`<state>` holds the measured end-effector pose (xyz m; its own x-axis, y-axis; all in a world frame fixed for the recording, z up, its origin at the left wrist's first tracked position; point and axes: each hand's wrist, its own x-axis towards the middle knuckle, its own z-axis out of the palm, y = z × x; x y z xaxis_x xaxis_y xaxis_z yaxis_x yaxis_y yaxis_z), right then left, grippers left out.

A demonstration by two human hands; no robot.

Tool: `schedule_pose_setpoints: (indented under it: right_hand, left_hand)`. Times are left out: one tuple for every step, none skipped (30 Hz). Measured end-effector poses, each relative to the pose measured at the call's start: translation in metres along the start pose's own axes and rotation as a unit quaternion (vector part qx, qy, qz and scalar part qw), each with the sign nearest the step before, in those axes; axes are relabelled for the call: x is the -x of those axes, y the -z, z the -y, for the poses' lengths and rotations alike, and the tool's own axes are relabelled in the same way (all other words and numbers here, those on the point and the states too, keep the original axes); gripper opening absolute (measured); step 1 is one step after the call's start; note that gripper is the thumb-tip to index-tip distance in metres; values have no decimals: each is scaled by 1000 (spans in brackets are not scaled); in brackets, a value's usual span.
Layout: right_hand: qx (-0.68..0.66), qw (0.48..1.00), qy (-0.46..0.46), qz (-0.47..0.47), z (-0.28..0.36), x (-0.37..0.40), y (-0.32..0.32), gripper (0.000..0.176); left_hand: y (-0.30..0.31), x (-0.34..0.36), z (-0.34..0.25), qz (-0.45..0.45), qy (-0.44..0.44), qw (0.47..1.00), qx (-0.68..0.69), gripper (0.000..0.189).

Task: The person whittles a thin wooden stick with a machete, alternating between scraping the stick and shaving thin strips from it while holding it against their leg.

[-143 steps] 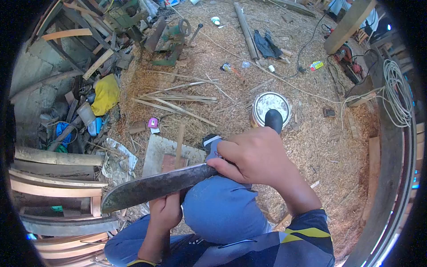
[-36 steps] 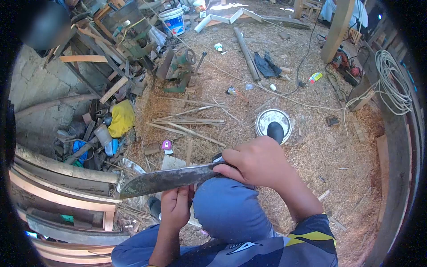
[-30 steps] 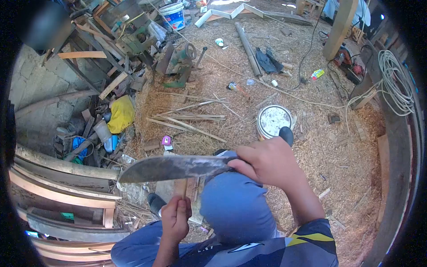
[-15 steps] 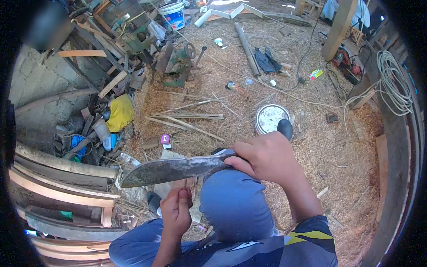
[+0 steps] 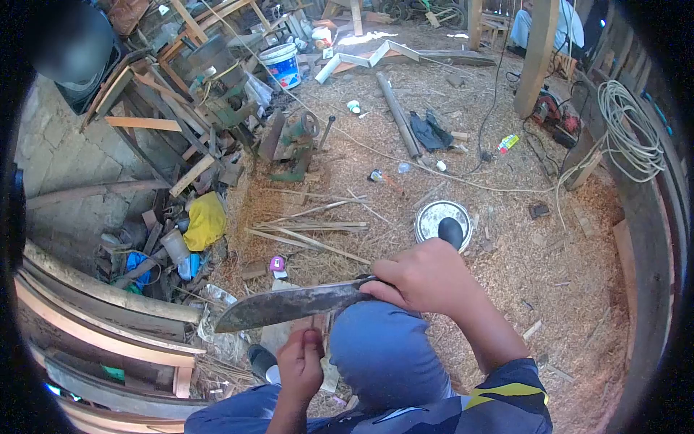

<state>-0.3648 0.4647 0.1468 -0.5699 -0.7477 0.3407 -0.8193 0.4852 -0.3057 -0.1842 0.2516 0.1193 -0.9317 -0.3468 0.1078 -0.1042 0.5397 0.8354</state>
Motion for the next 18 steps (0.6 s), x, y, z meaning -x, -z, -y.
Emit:
schedule_pose_setpoints:
  right_hand:
    - [-3, 1000, 4, -6, 1, -1, 0, 42]
    - [-8, 1000, 7, -8, 3, -4, 1, 41]
    - [-15, 1000, 9, -9, 5, -2, 1, 40]
    - [-19, 1000, -2, -10, 5, 3, -1, 41]
    - [-20, 1000, -9, -15, 4, 6, -2, 41]
    - [-19, 999, -15, -25, 2, 5, -2, 42]
    - [-20, 999, -25, -15, -2, 6, -3, 42]
    - [-24, 999, -36, -1, -6, 8, -4, 42]
    - [-30, 998, -44, 20, -8, 10, -5, 41]
    - [-27, 999, -33, 21, -6, 9, -5, 42]
    - [-21, 999, -22, 19, -4, 6, -3, 42]
    - [-15, 1000, -13, 14, -1, 3, -2, 42]
    - [-23, 1000, -6, 9, 2, 1, -3, 42]
    - [-29, 1000, 0, 3, 4, -1, -5, 43]
    - [-33, 999, 6, -4, 6, -3, -5, 43]
    - [-23, 1000, 11, -4, 6, -4, -4, 43]
    - [-14, 1000, 15, -4, 7, -5, -4, 43]
    - [-7, 1000, 18, -4, 7, -6, -4, 43]
  left_hand:
    - [-6, -4, -2, -10, -29, 999, -22, 34]
    - [-11, -7, -5, -18, -55, 997, -43, 35]
    - [-16, -10, -8, -47, -83, 994, -46, 36]
    - [-12, -4, -6, -25, -40, 998, -35, 36]
    - [-5, 4, -1, -6, -2, 1000, -23, 36]
    - [1, 10, 3, 10, 32, 999, -13, 36]
    - [6, 17, 6, 19, 77, 997, 11, 38]
    - [10, 18, 12, 39, 79, 996, -6, 34]
    - [12, 18, 14, 58, 87, 994, -21, 31]
    - [13, 20, 15, 75, 98, 992, -32, 28]
    - [12, 16, 14, 89, 107, 990, 3, 30]
    - [10, 8, 8, 90, 113, 989, 31, 31]
    - [8, -2, 2, 93, 116, 987, 58, 31]
    - [6, -10, -4, 96, 117, 985, 86, 31]
    - [-1, -18, -2, 64, 46, 990, 115, 35]
    - [-2, -22, -5, 67, 58, 986, 139, 34]
    - [-1, -26, -10, 69, 70, 982, 162, 34]
    - [0, -28, -11, 73, 84, 977, 183, 33]
